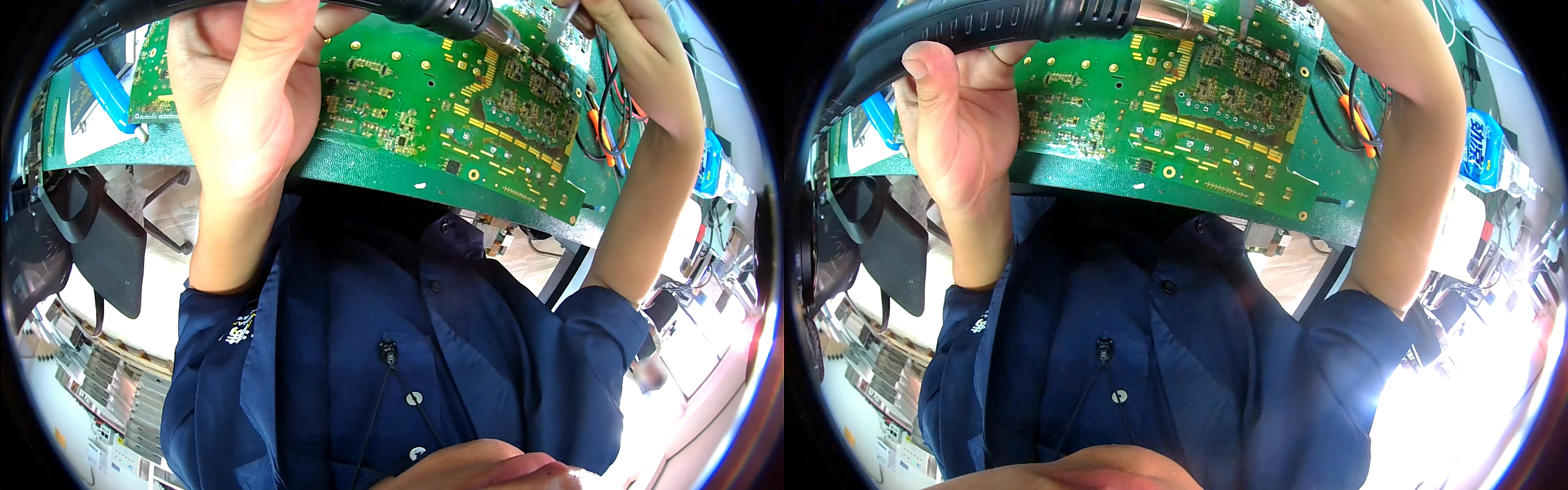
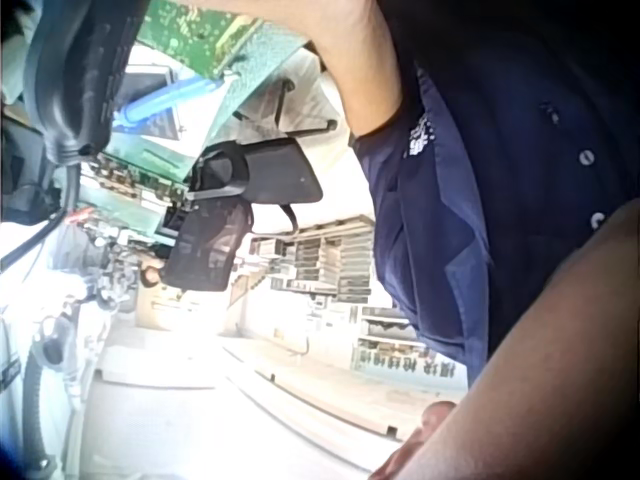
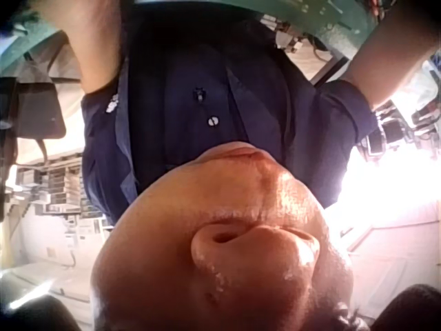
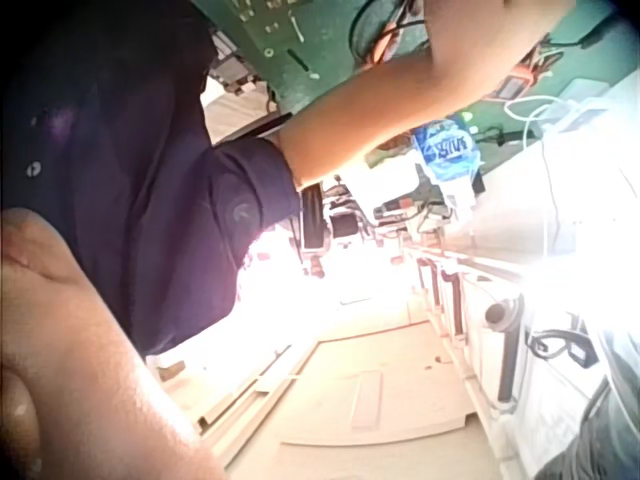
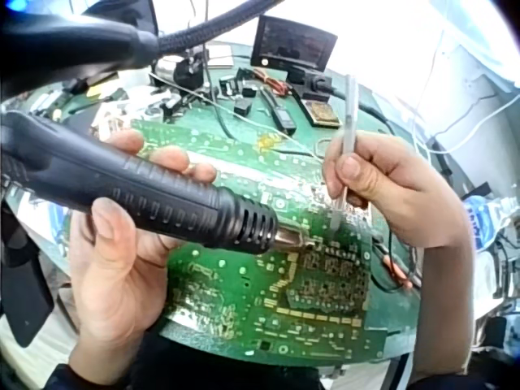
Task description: The person uses a hot air rework tool and a metal probe to work on components of a green circuit board on a repair bench.
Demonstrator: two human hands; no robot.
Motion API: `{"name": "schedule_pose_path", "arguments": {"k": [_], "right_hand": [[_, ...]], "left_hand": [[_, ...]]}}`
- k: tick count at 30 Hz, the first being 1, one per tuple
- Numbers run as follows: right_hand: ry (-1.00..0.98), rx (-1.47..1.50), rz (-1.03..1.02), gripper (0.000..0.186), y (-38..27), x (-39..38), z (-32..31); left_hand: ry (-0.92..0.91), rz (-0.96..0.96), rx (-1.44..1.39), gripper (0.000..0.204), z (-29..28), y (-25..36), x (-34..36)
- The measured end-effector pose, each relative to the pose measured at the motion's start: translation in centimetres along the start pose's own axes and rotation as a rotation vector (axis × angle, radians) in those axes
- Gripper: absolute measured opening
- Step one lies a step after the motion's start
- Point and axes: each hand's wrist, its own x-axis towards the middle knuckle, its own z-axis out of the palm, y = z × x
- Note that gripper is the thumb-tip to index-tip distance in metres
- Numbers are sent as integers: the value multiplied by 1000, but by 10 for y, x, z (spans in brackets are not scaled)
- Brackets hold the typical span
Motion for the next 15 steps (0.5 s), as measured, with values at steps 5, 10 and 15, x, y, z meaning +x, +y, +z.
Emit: {"name": "schedule_pose_path", "arguments": {"k": [5, 10, 15], "right_hand": [[352, -133, -1, 27, -10, -29, 12], [412, -318, -180, 21, -24, -80, 31], [375, -522, -262, 23, -39, -96, 48]], "left_hand": [[-174, 38, -142, 69, -27, -14, 5], [-170, 67, -200, 72, -24, -11, 3], [-213, 136, -146, 74, -18, -14, 4]]}}
